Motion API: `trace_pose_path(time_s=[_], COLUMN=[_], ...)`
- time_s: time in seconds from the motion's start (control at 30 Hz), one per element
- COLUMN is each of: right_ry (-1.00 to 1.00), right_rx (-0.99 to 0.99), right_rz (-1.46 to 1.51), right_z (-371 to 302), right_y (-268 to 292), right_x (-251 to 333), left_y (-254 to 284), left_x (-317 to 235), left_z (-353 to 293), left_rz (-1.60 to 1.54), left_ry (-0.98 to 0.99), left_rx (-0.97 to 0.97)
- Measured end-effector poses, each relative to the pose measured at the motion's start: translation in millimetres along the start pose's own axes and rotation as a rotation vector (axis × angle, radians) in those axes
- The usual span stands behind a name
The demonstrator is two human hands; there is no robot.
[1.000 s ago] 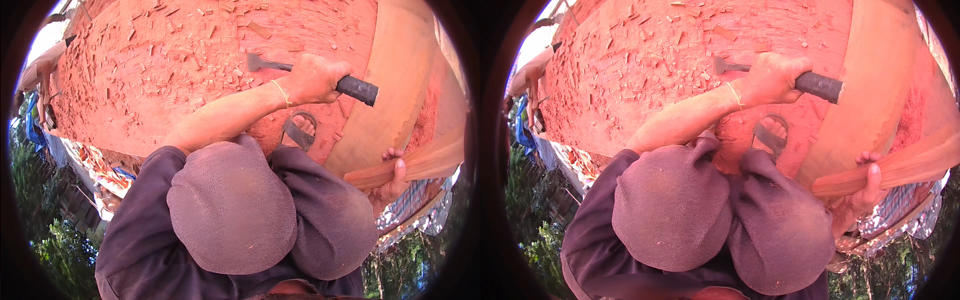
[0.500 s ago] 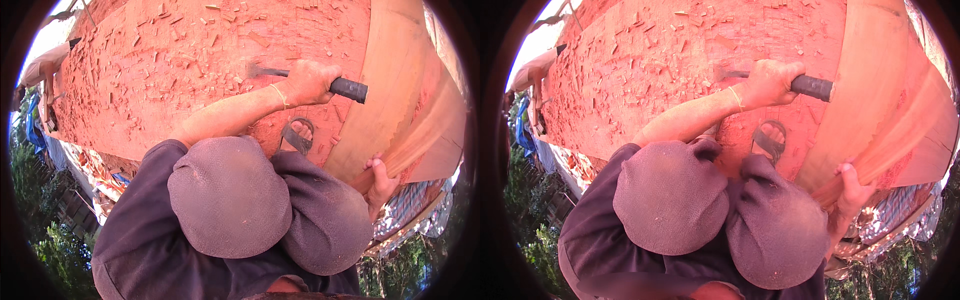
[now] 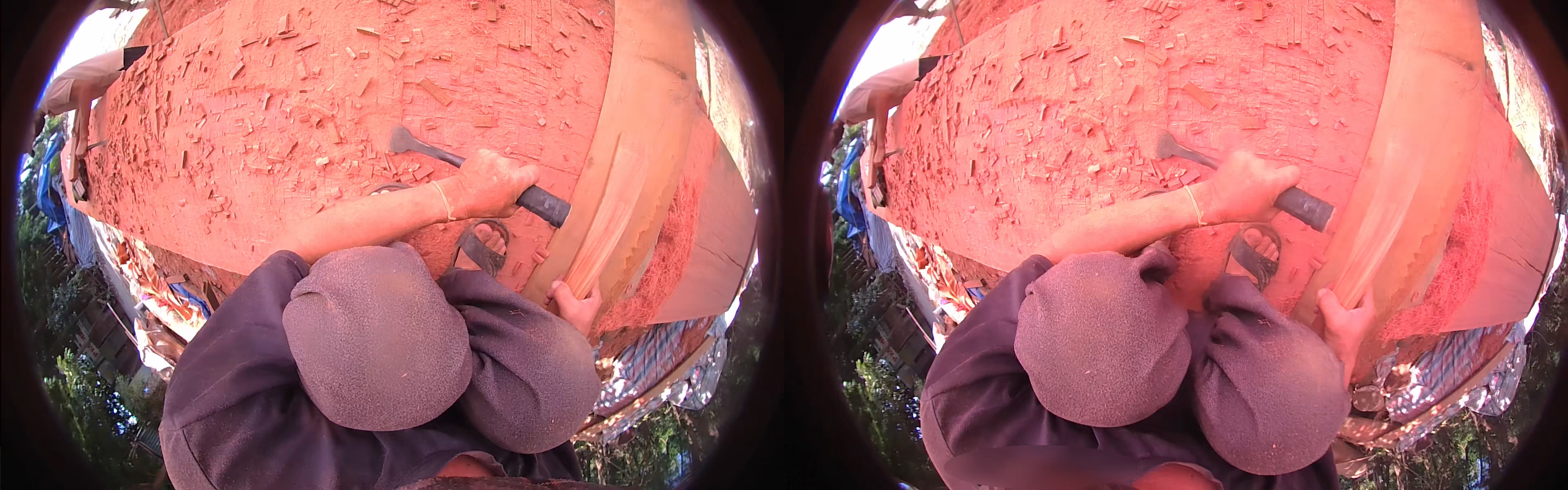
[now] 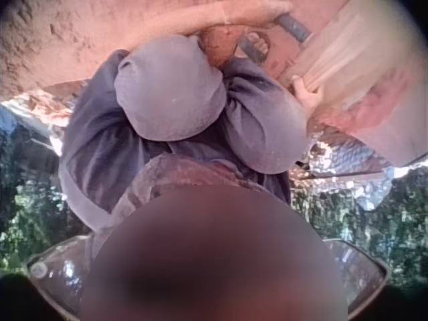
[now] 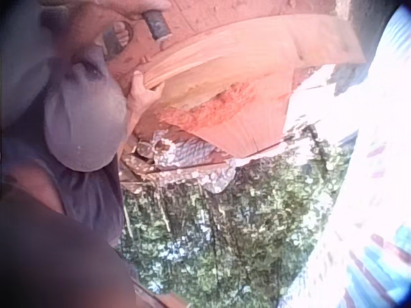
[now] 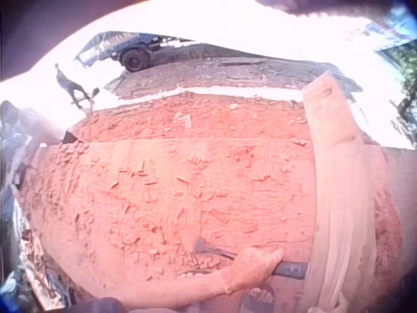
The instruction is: The person uses a small axe to repeatedly strike and shape a piece of wood held in the left hand. Wood chips accumulate on the ground as the person continues to carve the wood piece.
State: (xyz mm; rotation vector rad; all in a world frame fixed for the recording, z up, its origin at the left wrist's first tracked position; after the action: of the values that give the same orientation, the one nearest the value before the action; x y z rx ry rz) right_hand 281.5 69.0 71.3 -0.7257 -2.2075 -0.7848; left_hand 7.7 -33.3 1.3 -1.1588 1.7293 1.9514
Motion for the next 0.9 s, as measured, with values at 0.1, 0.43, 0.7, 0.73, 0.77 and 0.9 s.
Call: trace_pose_path(time_s=[0.1, 0.43, 0.7, 0.73, 0.77, 0.9], right_ry=[0.082, 0.401, 0.107, -0.013, 0.101, 0.19], right_rx=[-0.141, -0.431, 0.005, 0.033, 0.022, -0.128], right_rz=[0.144, 0.452, -0.265, -0.32, -0.215, 0.094], right_z=[-3.1, 3.0, 33.0, 31.7, 32.1, 30.3], right_y=[35.7, 103.8, -55.9, -54.9, -47.4, 31.2], right_x=[44.1, 108.5, 68.1, 52.2, 47.3, 51.4], left_y=[-13.4, -2.5, -2.1, -0.5, 2.7, 9.7], left_x=[-8.0, 17.1, 28.0, 29.4, 34.2, 17.8], left_z=[23.0, 57.3, 46.1, 36.9, 33.1, 24.0], left_rz=[-0.059, -0.071, -0.009, 0.034, 0.125, 0.052], left_ry=[-0.118, -0.006, -0.015, 0.005, 0.064, -0.042], left_rx=[-0.07, -0.229, -0.22, -0.172, -0.09, -0.08])
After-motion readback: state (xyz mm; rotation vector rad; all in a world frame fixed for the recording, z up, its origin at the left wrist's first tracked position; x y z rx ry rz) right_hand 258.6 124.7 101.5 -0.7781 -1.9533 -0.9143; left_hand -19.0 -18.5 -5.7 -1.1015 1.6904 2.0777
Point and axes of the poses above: each hand's wrist, its own z-axis towards the middle knuckle, its own y-axis out of the back of the hand, x = y × z, the point moved 3 cm from there along z, towards the middle knuckle, and after that the axes turned 5 degrees about y, right-handed, at the moved point
